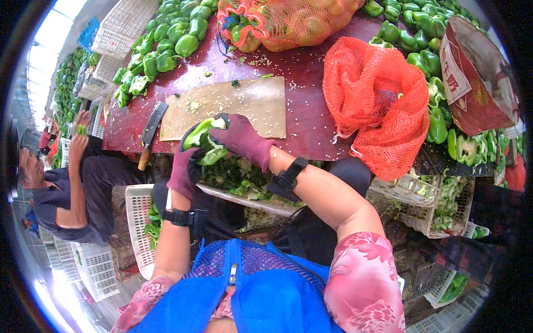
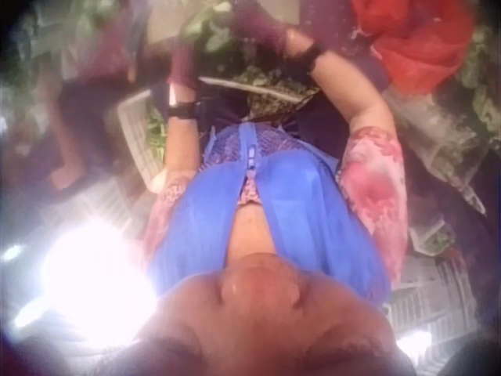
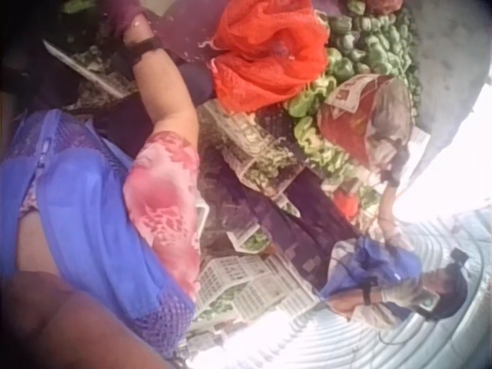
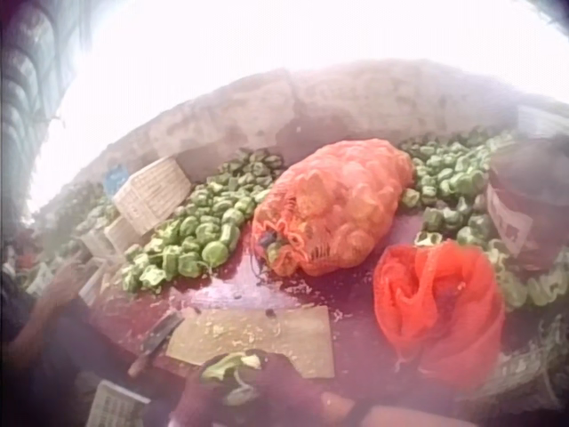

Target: The person uses a knife to cut open and remove seeds from green peppers, placing the cleaned vegetable pieces into a white crate.

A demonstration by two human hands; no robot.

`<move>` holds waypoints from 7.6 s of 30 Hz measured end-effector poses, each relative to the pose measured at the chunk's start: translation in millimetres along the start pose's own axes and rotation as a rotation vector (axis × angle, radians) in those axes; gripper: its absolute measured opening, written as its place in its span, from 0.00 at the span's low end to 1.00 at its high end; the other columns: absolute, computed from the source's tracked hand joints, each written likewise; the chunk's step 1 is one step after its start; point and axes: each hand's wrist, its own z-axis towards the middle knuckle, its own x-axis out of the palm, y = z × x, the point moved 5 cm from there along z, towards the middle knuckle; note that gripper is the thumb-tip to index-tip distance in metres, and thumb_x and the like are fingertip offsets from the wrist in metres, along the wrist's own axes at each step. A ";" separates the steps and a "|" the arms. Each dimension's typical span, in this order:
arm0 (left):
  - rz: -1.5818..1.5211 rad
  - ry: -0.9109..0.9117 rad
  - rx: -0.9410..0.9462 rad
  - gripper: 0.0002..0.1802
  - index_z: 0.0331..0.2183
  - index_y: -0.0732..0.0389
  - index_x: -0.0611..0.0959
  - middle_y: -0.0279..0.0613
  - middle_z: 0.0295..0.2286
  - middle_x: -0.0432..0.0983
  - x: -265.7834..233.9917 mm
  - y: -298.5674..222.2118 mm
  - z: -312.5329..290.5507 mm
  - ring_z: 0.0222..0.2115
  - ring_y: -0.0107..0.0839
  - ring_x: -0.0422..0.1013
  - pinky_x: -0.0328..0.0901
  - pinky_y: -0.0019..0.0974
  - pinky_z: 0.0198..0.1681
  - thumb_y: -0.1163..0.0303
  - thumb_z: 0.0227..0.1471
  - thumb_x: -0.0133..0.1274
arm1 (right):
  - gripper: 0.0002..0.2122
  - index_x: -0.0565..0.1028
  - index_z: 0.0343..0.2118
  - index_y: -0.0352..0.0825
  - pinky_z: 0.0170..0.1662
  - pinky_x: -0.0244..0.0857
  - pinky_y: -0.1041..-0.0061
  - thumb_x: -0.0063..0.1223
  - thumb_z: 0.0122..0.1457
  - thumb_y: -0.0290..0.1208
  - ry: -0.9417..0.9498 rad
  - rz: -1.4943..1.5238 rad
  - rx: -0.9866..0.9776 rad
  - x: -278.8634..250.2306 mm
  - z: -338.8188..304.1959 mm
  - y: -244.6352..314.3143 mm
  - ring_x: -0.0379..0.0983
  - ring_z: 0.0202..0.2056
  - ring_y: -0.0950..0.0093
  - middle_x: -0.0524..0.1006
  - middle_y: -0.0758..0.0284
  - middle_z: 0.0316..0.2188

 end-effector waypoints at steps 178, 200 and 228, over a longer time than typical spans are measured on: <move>0.183 -0.309 0.190 0.21 0.49 0.59 0.67 0.36 0.41 0.67 38.3 4.8 -17.5 0.38 0.25 0.65 0.64 0.28 0.39 0.64 0.57 0.52 | 0.43 0.53 0.59 0.25 0.53 0.62 0.69 0.62 0.45 0.44 0.006 -0.283 0.127 23.0 -9.4 -11.7 0.68 0.51 0.60 0.68 0.48 0.50; -0.371 -0.161 0.046 0.20 0.45 0.72 0.74 0.52 0.40 0.75 -21.9 -6.2 -29.0 0.41 0.45 0.73 0.68 0.49 0.50 0.73 0.50 0.52 | 0.15 0.74 0.44 0.32 0.37 0.66 0.83 0.55 0.53 0.28 0.369 0.907 0.123 3.8 2.6 -13.7 0.71 0.34 0.83 0.76 0.70 0.34; 1.380 -0.452 0.040 0.34 0.49 0.64 0.74 0.52 0.43 0.76 -81.6 -118.0 -13.8 0.46 0.45 0.72 0.64 0.41 0.50 0.52 0.45 0.62 | 0.25 0.68 0.49 0.30 0.45 0.66 0.66 0.52 0.52 0.43 0.104 -0.169 0.139 -0.7 -1.7 -15.5 0.75 0.40 0.58 0.78 0.53 0.36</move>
